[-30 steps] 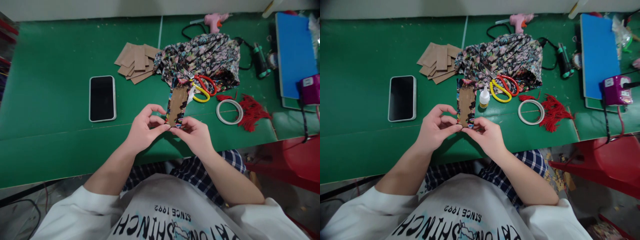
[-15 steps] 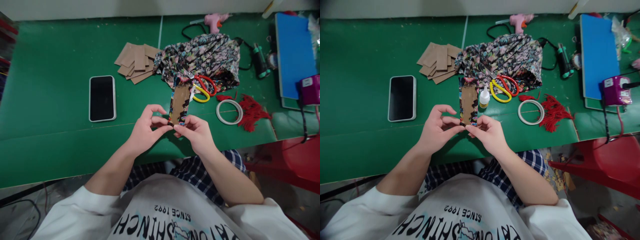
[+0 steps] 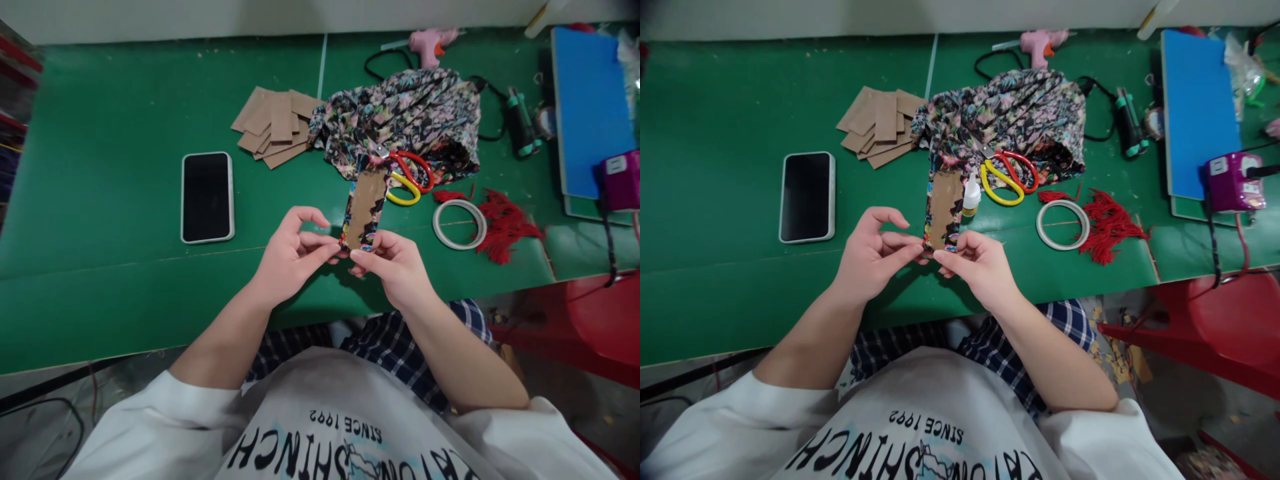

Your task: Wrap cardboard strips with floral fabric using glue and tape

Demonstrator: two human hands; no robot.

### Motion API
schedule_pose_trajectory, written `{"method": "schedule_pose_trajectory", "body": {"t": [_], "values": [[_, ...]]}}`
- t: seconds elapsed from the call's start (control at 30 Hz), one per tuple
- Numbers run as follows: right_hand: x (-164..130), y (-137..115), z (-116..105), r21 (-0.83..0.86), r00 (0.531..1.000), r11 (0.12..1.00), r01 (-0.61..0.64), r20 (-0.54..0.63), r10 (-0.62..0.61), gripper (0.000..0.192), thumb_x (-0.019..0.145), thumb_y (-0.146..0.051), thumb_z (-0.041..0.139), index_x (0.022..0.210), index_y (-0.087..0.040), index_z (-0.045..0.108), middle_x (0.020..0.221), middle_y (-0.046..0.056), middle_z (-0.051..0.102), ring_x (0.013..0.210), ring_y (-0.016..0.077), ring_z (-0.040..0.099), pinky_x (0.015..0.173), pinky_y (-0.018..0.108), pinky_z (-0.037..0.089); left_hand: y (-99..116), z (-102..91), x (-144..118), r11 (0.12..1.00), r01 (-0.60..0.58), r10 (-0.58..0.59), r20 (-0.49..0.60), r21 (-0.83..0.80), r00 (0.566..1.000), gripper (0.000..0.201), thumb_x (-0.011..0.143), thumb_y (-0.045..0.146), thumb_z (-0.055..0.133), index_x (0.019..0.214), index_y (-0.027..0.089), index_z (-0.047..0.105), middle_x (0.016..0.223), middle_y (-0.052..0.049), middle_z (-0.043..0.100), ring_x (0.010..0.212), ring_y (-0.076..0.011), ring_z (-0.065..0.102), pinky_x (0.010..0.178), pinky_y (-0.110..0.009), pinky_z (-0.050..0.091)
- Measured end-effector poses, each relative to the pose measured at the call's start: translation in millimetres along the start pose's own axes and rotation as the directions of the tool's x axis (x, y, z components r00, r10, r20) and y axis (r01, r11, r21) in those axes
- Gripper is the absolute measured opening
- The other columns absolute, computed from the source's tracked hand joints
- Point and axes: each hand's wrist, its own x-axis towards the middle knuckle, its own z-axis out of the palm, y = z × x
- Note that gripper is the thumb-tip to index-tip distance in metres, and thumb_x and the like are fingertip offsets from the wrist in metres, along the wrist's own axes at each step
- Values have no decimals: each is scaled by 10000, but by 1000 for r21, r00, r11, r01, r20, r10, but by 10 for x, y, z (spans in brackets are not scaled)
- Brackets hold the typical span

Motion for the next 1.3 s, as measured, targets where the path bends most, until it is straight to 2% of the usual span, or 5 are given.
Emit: {"method": "schedule_pose_trajectory", "body": {"t": [0.17,0.4,0.8,1.03,1.3], "values": [[-5,18,-1,-3,1000,1000,22,-2,-22,350,600,-337,755,588,-193,436,498,-65,562,458,84,575,461,199,476,-16,18,-13,999,-31,31,-12,35,999,283,766,238,618,934,218,391,718,41,663,655,-119,678,644,-216,540],[-11,35,30,-68,999,997,41,-23,-43,363,611,-352,740,582,-196,413,483,-68,535,468,89,582,459,199,480,-49,53,-8,990,-103,108,-53,93,993,265,759,179,604,918,217,396,657,72,610,630,-82,650,563,-153,498],[10,34,14,-50,997,998,47,-59,-50,343,606,-373,740,589,-200,444,503,-59,572,469,91,586,465,206,492,-43,62,-16,999,-43,44,-57,18,997,263,789,253,602,928,215,382,720,36,664,678,-110,670,671,-223,539],[15,34,18,-37,997,997,62,-48,-64,334,625,-360,735,611,-201,441,516,-59,583,480,92,590,474,207,489,-45,67,-14,997,-69,72,-62,40,996,318,727,202,661,921,217,410,776,30,679,768,-123,675,694,-215,534],[-40,12,50,-163,989,979,123,-63,-135,294,649,-373,715,642,-210,470,549,-58,568,500,101,578,484,232,480,-47,86,-11,996,-68,73,-95,57,993,349,698,272,702,920,217,438,741,33,674,759,-139,676,672,-215,531]]}}
